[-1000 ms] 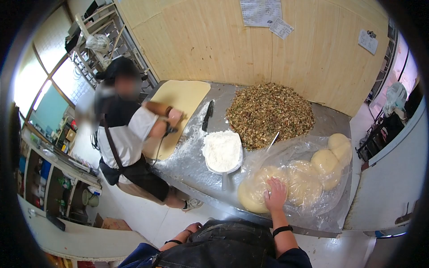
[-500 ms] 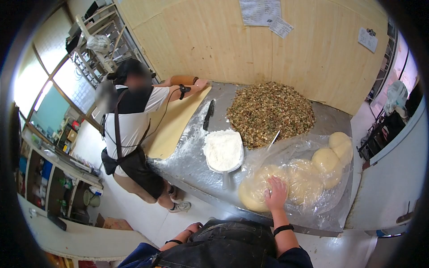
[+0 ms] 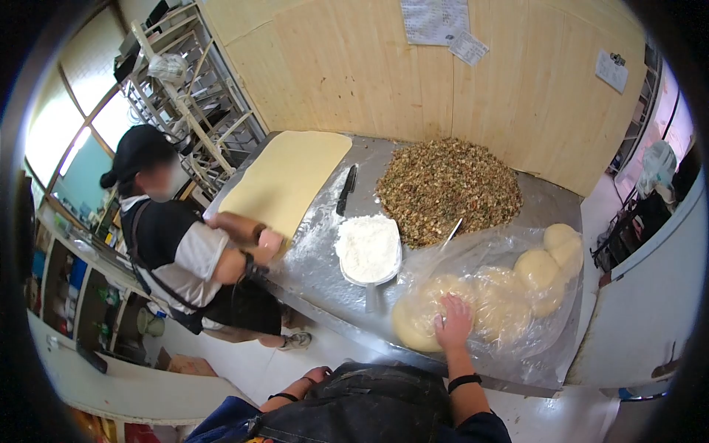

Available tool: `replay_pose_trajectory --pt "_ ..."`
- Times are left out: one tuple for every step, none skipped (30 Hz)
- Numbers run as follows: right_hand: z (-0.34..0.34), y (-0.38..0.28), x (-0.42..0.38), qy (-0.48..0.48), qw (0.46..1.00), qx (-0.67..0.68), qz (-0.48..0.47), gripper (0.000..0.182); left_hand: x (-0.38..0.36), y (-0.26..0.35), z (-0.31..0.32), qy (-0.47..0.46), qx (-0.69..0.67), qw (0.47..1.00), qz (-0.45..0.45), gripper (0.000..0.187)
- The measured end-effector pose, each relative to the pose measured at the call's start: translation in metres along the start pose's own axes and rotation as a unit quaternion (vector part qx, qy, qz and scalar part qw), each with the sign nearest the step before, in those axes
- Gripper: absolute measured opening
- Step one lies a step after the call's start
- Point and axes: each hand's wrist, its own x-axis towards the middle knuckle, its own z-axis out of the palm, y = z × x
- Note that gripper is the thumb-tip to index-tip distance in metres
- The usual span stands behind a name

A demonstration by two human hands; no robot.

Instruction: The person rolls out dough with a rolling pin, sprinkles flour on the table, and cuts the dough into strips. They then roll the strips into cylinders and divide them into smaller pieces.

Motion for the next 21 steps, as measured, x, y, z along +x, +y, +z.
replay_pose_trajectory --pt "0.000 0.001 0.000 0.003 1.000 0.002 -0.005 0.041 -0.001 0.003 -0.002 -0.007 0.006 1.000 -0.007 0.038" --pt "-0.001 0.003 0.000 0.004 1.000 0.002 -0.008 0.041 -0.002 0.007 -0.003 -0.013 0.011 1.000 -0.015 0.036" --pt "0.000 0.003 0.000 0.004 1.000 0.006 -0.008 0.040 -0.003 0.009 -0.005 -0.010 0.010 1.000 -0.015 0.036" --pt "0.001 0.002 0.002 0.004 1.000 0.011 -0.008 0.040 -0.006 0.010 -0.007 0.012 0.003 1.000 0.008 0.032" --pt "0.002 0.002 0.003 0.002 1.000 0.014 -0.010 0.040 -0.010 0.010 -0.008 0.033 -0.004 0.999 0.030 0.028" --pt "0.002 0.002 0.002 0.005 1.000 0.018 -0.008 0.040 -0.013 0.011 -0.010 0.033 -0.005 0.999 0.027 0.028" --pt "0.002 0.001 0.002 0.006 1.000 0.021 -0.006 0.040 -0.015 0.017 -0.014 0.086 -0.022 0.995 0.043 0.024" --pt "0.002 0.001 0.001 0.003 1.000 0.021 -0.006 0.040 -0.020 0.026 -0.021 0.137 -0.040 0.988 0.060 0.021" --pt "0.003 0.001 0.001 0.015 1.000 0.020 -0.015 0.040 -0.025 0.034 -0.027 0.197 -0.074 0.973 0.092 0.016" --pt "0.003 0.002 0.001 0.029 0.999 0.018 -0.026 0.041 -0.031 0.046 -0.037 0.198 -0.078 0.973 0.093 0.016" --pt "0.002 0.002 0.003 0.029 0.999 0.014 -0.029 0.041 -0.035 0.058 -0.048 0.251 -0.115 0.955 0.109 0.015" --pt "0.002 0.001 0.003 0.029 0.999 0.010 -0.034 0.041 -0.036 0.069 -0.060 0.302 -0.152 0.933 0.124 0.014" --pt "0.001 0.000 0.003 0.029 0.999 0.005 -0.038 0.042 -0.035 0.080 -0.072 0.300 -0.157 0.932 0.128 0.014" --pt "0.000 0.000 0.004 0.027 0.999 -0.002 -0.040 0.042 -0.034 0.090 -0.083 0.349 -0.138 0.913 0.160 0.013" --pt "-0.001 -0.002 0.005 0.021 0.999 -0.002 -0.039 0.043 -0.032 0.100 -0.094 0.397 -0.119 0.890 0.190 0.012" --pt "-0.002 -0.002 0.005 0.013 0.999 -0.003 -0.039 0.043 -0.028 0.110 -0.105 0.394 -0.128 0.890 0.191 0.012" --pt "-0.001 -0.001 0.004 0.009 0.999 -0.011 -0.041 0.043 -0.024 0.119 -0.116 0.404 -0.094 0.884 0.217 0.012" --pt "0.002 0.001 0.003 0.003 0.999 -0.009 -0.030 0.043 -0.019 0.127 -0.124 0.414 -0.060 0.875 0.242 0.012" --pt "0.003 0.003 0.003 -0.001 1.000 -0.006 -0.020 0.044 -0.011 0.134 -0.131 0.413 -0.069 0.875 0.245 0.012" --pt "0.003 0.003 0.002 -0.002 1.000 -0.014 -0.023 0.044 -0.002 0.141 -0.138 0.406 -0.037 0.873 0.268 0.012" --pt "0.004 0.003 0.001 -0.002 1.000 -0.018 -0.014 0.044 0.007 0.146 -0.143 0.399 -0.004 0.869 0.292 0.012"
